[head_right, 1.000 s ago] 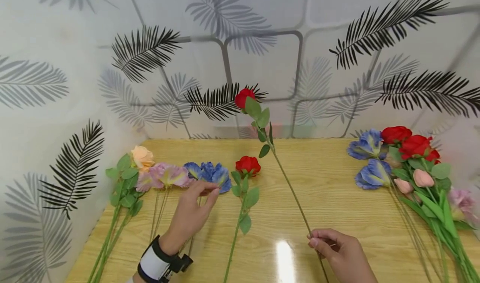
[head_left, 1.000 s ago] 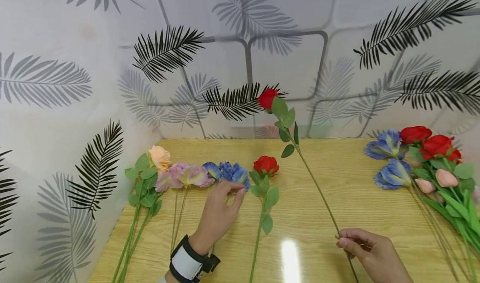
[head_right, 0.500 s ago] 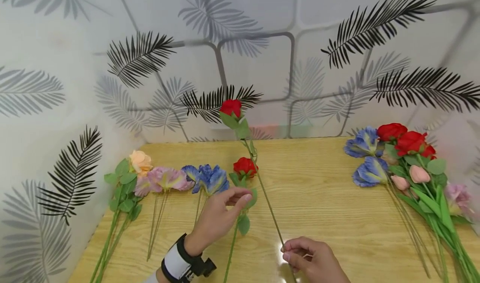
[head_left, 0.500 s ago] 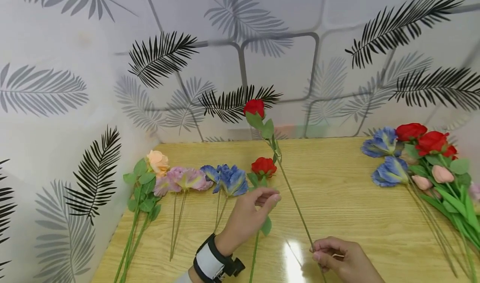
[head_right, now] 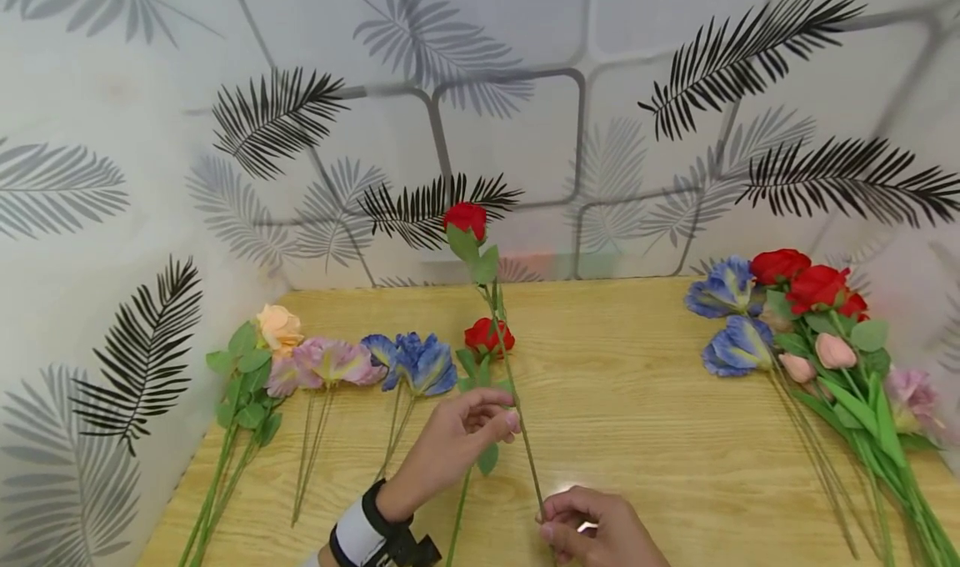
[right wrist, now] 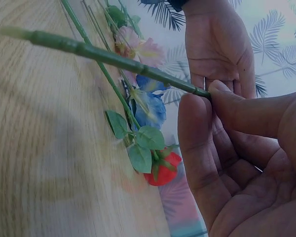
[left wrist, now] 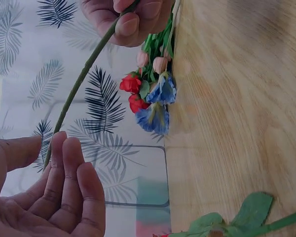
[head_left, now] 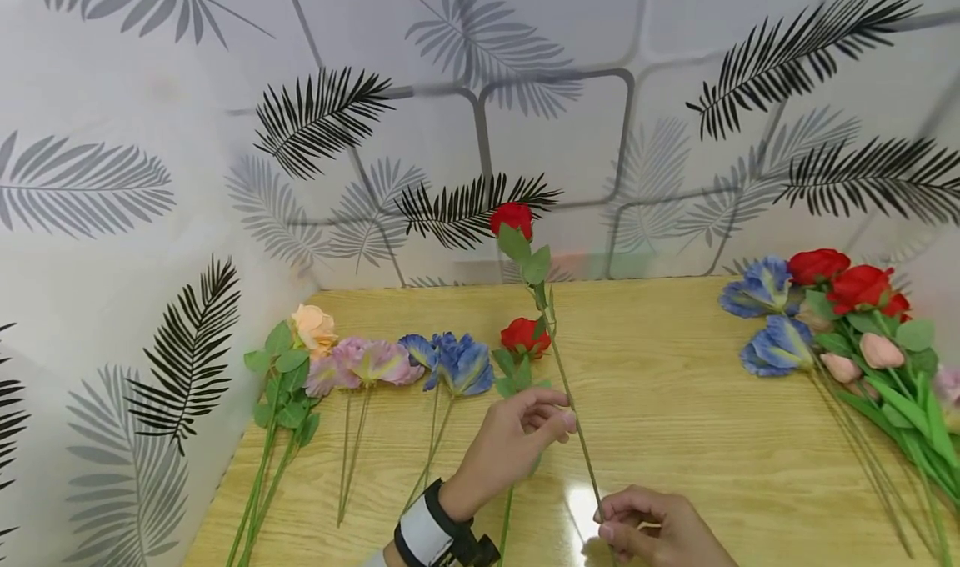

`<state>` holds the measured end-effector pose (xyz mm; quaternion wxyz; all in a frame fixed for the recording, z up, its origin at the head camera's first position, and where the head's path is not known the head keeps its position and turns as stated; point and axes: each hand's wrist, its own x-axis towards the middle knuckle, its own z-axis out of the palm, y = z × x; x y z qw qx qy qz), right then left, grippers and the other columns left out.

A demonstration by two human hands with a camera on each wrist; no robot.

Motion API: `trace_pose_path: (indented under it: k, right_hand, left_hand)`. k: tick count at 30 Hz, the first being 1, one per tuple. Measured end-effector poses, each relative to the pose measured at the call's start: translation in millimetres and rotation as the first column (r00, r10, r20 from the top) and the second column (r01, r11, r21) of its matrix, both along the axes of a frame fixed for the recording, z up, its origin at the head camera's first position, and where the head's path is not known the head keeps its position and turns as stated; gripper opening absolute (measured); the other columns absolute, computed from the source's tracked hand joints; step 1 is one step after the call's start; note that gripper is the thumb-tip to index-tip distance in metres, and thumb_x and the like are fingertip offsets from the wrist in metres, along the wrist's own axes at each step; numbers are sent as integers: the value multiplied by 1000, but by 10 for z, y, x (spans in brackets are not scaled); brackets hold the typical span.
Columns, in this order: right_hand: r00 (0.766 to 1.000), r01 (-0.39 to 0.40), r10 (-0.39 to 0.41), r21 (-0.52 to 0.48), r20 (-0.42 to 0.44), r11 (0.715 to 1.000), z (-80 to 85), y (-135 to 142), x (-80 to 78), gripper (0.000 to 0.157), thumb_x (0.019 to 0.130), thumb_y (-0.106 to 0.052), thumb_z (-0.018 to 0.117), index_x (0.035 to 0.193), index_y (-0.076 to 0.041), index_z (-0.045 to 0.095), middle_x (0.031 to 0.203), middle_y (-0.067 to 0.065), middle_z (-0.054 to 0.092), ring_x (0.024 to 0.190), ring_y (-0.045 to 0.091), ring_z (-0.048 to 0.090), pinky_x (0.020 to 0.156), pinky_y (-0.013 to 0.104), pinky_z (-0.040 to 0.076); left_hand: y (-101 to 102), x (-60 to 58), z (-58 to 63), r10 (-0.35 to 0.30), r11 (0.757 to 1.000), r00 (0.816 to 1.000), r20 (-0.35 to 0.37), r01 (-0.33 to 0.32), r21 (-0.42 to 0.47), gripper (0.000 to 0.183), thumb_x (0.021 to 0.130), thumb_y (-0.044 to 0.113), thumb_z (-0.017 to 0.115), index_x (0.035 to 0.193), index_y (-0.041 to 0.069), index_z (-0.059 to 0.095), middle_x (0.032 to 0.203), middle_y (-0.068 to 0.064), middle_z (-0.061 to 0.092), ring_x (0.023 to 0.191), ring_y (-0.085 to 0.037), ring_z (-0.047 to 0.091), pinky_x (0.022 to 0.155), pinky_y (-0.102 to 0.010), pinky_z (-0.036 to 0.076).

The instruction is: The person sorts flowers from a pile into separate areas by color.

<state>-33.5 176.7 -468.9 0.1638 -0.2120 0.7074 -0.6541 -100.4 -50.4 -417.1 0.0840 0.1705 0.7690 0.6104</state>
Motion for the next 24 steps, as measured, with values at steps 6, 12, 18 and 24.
trace_pose_path:
  k: [6,12,18,24]
  right_hand:
    - [1000,-17,17,25,-9,1000,-3,-83,18,14,94,-9,64,103,3,66,88,-1,68,75,8,65,62,33,58]
    - [1000,-11,10,185,3,983,34,25,-19,21,95,-17,65,105,2,67,94,0,70,82,7,66,67,28,56]
    - [980,169,-199,459,16,872,137,538,-140,32,96,-27,64,114,-1,66,102,4,70,87,8,64,70,25,52]
    - [911,295,-411,725,-18,623,161,1262,-290,65,96,-52,56,125,7,58,108,18,68,94,31,66,71,40,54]
  left_hand:
    - [24,39,-54,-36,999,999,11,36,-9,21,95,27,65,108,11,68,89,4,69,78,-10,66,70,-25,53]
    - [2,38,-78,-38,999,998,43,38,0,14,98,20,61,107,10,67,87,3,69,77,-14,68,70,-28,56]
    - [-101,11,-92,13,999,996,89,-10,-38,16,99,20,59,111,12,67,87,0,67,74,-21,67,65,-28,56]
    - [-199,-31,-174,43,990,996,77,-32,-140,17,98,21,61,109,12,69,85,2,65,71,-26,68,54,-25,52]
